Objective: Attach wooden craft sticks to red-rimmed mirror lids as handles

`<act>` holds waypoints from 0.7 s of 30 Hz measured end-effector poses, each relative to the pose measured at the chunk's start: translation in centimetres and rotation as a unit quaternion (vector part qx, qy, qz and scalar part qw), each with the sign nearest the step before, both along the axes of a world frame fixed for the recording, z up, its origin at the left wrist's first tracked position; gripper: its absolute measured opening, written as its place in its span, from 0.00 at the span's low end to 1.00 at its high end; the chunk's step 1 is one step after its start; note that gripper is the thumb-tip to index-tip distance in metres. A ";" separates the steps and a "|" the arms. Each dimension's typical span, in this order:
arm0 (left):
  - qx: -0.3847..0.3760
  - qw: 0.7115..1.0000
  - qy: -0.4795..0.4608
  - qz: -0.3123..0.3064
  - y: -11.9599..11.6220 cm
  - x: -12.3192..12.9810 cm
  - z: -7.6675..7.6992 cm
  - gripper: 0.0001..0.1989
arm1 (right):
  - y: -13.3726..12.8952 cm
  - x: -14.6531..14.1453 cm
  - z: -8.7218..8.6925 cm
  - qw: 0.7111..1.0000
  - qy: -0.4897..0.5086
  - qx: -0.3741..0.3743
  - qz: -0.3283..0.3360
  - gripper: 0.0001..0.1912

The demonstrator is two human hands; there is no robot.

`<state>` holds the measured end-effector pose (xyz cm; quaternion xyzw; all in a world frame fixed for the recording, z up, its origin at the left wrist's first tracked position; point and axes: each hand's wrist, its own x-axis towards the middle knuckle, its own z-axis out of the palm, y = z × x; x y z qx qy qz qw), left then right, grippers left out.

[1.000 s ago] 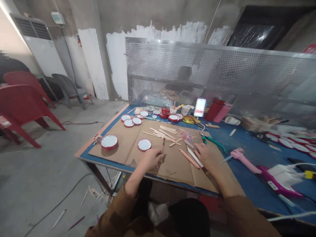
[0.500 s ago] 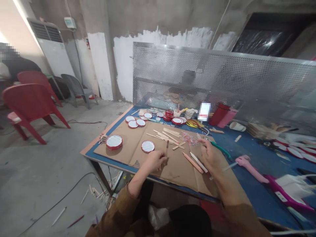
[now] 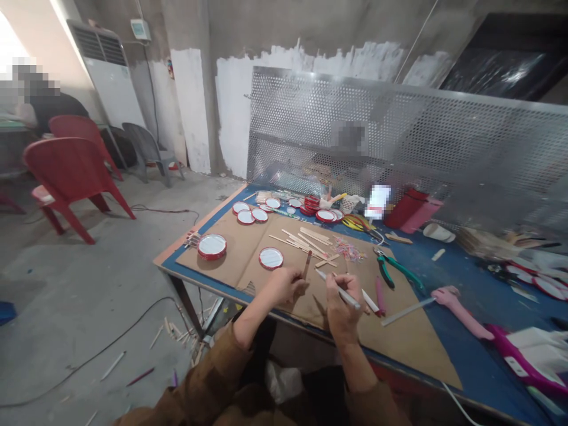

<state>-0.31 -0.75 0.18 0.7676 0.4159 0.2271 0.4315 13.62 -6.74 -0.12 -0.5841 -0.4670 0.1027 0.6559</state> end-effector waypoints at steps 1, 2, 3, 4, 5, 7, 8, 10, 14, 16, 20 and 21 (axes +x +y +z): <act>0.006 1.000 0.001 -0.001 0.0 0.0 -0.1 0.09 | 0.0 -0.3 -0.1 1.000 0.010 0.005 0.007 0.12; 0.013 1.000 0.003 -0.001 0.0 -0.1 -0.1 0.09 | 0.0 -0.6 -0.2 1.000 0.012 0.006 0.017 0.12; 0.018 1.000 0.005 -0.003 0.0 -0.1 -0.2 0.09 | -0.1 -0.8 -0.3 1.000 0.006 0.008 0.028 0.11; 0.021 1.000 0.007 -0.005 0.0 -0.1 -0.2 0.09 | -0.2 -0.8 -0.3 0.999 -0.007 0.009 0.039 0.11; 0.022 1.000 0.009 -0.006 0.0 -0.2 -0.2 0.10 | -0.3 -0.9 -0.4 0.998 -0.027 0.010 0.048 0.11; 0.027 0.999 0.017 -0.002 0.0 -0.1 -0.3 0.10 | -0.5 -0.8 -0.4 0.995 -0.085 0.012 0.055 0.10; 0.034 0.999 0.021 0.003 0.0 -0.1 -0.3 0.10 | -0.5 -0.7 -0.5 0.992 -0.116 0.014 0.054 0.10; 0.052 0.998 0.028 0.012 0.0 0.0 -0.3 0.08 | -0.5 -0.6 -0.5 0.985 -0.166 0.021 0.049 0.09; 0.069 0.997 0.034 0.016 0.0 0.1 -0.3 0.08 | -0.2 -0.6 -0.4 0.981 -0.186 0.028 0.052 0.08; 0.073 0.997 0.029 0.016 0.0 0.0 -0.3 0.07 | 0.0 -0.7 -0.4 0.982 -0.181 0.023 0.056 0.08; 0.075 0.997 0.027 0.018 0.0 0.0 -0.2 0.08 | 0.3 -0.7 -0.5 0.982 -0.176 0.022 0.063 0.09; 0.074 0.997 0.029 0.018 0.0 0.0 -0.2 0.08 | 0.3 -0.7 -0.5 0.982 -0.174 0.020 0.065 0.09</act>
